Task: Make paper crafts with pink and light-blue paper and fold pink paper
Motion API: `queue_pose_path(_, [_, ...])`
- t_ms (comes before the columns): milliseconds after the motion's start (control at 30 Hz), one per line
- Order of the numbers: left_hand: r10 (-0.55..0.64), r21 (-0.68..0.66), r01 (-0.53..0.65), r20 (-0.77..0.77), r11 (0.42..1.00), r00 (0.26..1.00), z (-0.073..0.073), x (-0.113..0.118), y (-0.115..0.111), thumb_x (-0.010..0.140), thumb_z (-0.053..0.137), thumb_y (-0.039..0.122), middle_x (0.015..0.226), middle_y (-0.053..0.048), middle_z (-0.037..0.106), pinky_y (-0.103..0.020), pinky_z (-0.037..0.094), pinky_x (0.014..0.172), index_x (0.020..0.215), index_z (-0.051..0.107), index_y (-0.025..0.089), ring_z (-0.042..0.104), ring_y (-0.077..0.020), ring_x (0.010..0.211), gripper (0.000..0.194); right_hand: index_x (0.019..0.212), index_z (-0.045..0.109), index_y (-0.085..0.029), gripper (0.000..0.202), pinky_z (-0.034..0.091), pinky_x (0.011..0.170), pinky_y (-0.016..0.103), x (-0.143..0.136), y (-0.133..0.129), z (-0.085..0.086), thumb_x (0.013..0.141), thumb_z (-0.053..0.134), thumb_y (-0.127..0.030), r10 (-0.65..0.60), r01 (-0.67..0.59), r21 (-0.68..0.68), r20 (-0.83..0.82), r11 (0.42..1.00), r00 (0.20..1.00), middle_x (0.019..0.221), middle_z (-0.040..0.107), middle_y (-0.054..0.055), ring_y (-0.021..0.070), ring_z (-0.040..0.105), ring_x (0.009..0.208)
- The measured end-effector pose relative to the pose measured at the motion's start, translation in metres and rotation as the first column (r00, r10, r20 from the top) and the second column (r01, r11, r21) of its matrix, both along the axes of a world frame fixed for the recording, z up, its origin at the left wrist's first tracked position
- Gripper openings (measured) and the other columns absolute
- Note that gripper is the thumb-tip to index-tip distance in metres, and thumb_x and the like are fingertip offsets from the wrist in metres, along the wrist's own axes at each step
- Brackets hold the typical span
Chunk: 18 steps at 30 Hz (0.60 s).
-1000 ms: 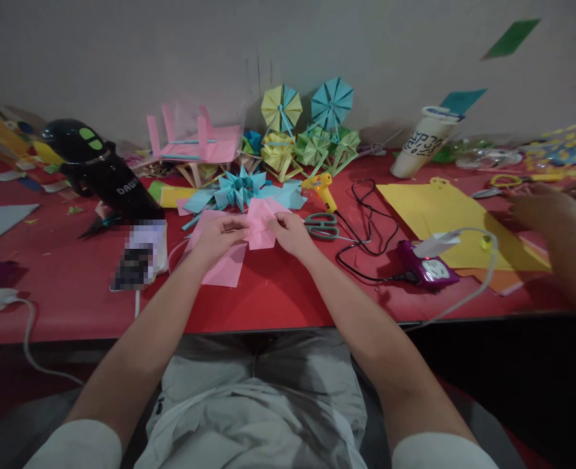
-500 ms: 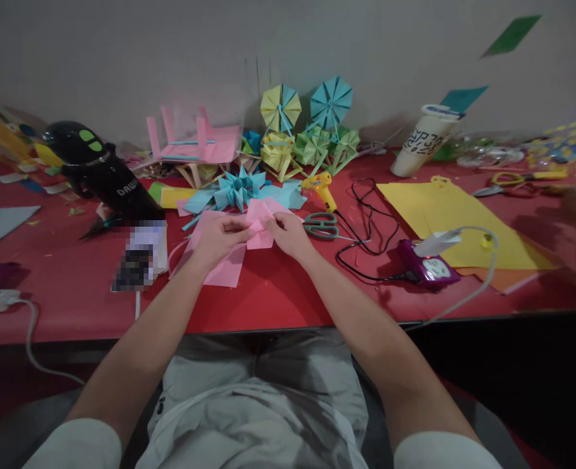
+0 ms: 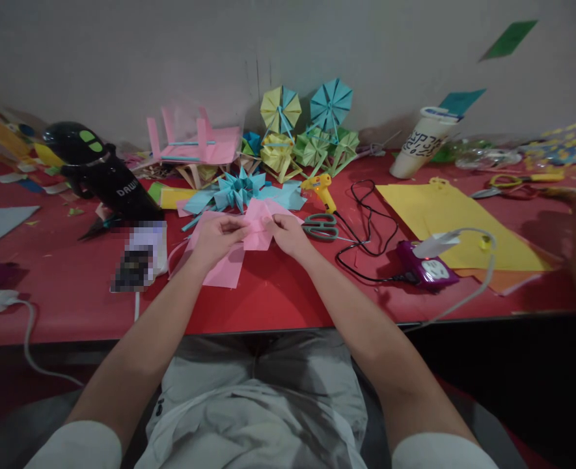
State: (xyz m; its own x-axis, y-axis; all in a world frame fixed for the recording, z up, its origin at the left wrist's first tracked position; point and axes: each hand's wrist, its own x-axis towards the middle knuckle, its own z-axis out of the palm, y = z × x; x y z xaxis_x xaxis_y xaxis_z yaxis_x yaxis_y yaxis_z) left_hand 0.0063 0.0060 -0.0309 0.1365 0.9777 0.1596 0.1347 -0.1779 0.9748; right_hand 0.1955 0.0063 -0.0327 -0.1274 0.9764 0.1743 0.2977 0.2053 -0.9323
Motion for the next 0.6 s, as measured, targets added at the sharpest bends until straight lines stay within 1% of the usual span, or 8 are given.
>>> queue_pose_path(133, [-0.006,0.003,0.006,-0.004,1.000,1.000,0.0018,-0.0004,-0.0005,0.066,0.082,0.039,0.085,-0.007,0.072,-0.035,0.057,0.072,0.084,0.072,0.016,0.066,-0.0186,0.077,0.031,0.058,0.037,-0.022,0.053,0.029,0.053,0.027,0.0005,0.0012,-0.0016,0.080,0.059,-0.065,0.021,-0.022,-0.021,-0.021,1.000,1.000,0.058,0.033,-0.004,0.0108,0.032,0.056])
queue_pose_path(200, [-0.003,0.015,0.003,-0.016,1.000,1.000,0.0023,-0.0008,-0.0004,0.066,0.081,0.038,0.083,-0.007,0.071,-0.035,0.057,0.072,0.083,0.071,0.015,0.066,-0.0179,0.076,0.030,0.060,0.042,-0.022,0.050,0.035,0.054,0.027,0.0009,0.0003,-0.0011,0.078,0.062,-0.064,0.058,-0.064,-0.071,-0.079,0.995,0.995,0.059,0.040,-0.003,0.0114,0.039,0.056])
queue_pose_path(267, [-0.004,0.026,0.004,-0.032,1.000,0.999,0.0026,-0.0013,0.0000,0.068,0.080,0.035,0.081,-0.006,0.070,-0.034,0.056,0.072,0.081,0.069,0.015,0.064,-0.0164,0.073,0.027,0.066,0.049,-0.021,0.047,0.042,0.056,0.029,0.0016,-0.0010,0.0000,0.074,0.067,-0.064,0.100,-0.119,-0.134,-0.139,0.984,0.985,0.062,0.051,-0.001,0.0136,0.048,0.059])
queue_pose_path(333, [-0.001,0.028,0.002,-0.034,1.000,0.999,0.0029,-0.0012,0.0001,0.068,0.078,0.031,0.080,-0.005,0.069,-0.032,0.055,0.069,0.082,0.065,0.016,0.064,-0.0149,0.071,0.024,0.070,0.055,-0.020,0.046,0.046,0.059,0.030,0.0025,-0.0019,0.0006,0.070,0.072,-0.063,0.135,-0.160,-0.157,-0.161,0.975,0.978,0.067,0.058,0.002,0.0156,0.054,0.061])
queue_pose_path(400, [0.011,0.015,-0.011,-0.004,1.000,1.000,0.0037,-0.0003,-0.0008,0.067,0.078,0.025,0.083,-0.004,0.068,-0.030,0.055,0.069,0.088,0.061,0.017,0.065,-0.0145,0.073,0.028,0.071,0.058,-0.019,0.046,0.046,0.059,0.030,0.0036,-0.0019,0.0003,0.069,0.074,-0.062,0.153,-0.173,-0.132,-0.151,0.976,0.977,0.068,0.060,0.002,0.0157,0.055,0.062])
queue_pose_path(467, [0.002,-0.020,-0.002,0.036,1.000,0.999,0.0052,0.0014,-0.0025,0.065,0.079,0.021,0.086,-0.004,0.069,-0.030,0.055,0.072,0.099,0.058,0.017,0.067,-0.0157,0.078,0.039,0.072,0.059,-0.018,0.046,0.045,0.058,0.029,0.0044,-0.0009,-0.0010,0.071,0.072,-0.063,0.154,-0.167,-0.094,-0.131,0.981,0.979,0.068,0.061,0.002,0.0151,0.054,0.062])
queue_pose_path(533, [-0.030,-0.058,0.034,0.063,0.998,0.998,0.0068,0.0033,-0.0044,0.064,0.081,0.022,0.088,-0.006,0.071,-0.031,0.055,0.074,0.107,0.057,0.017,0.069,-0.0176,0.082,0.049,0.071,0.059,-0.018,0.047,0.042,0.057,0.029,0.0049,0.0006,-0.0024,0.072,0.070,-0.064,0.140,-0.145,-0.055,-0.091,0.988,0.986,0.067,0.060,0.002,0.0147,0.052,0.061])
queue_pose_path(600, [-0.051,-0.078,0.057,0.072,0.995,0.996,0.0076,0.0044,-0.0054,0.062,0.083,0.025,0.091,-0.008,0.072,-0.032,0.055,0.075,0.108,0.059,0.015,0.069,-0.0191,0.084,0.053,0.071,0.059,-0.018,0.048,0.040,0.056,0.029,0.0048,0.0019,-0.0035,0.074,0.068,-0.065,0.128,-0.128,-0.014,-0.042,0.992,0.991,0.066,0.059,0.002,0.0144,0.050,0.061])
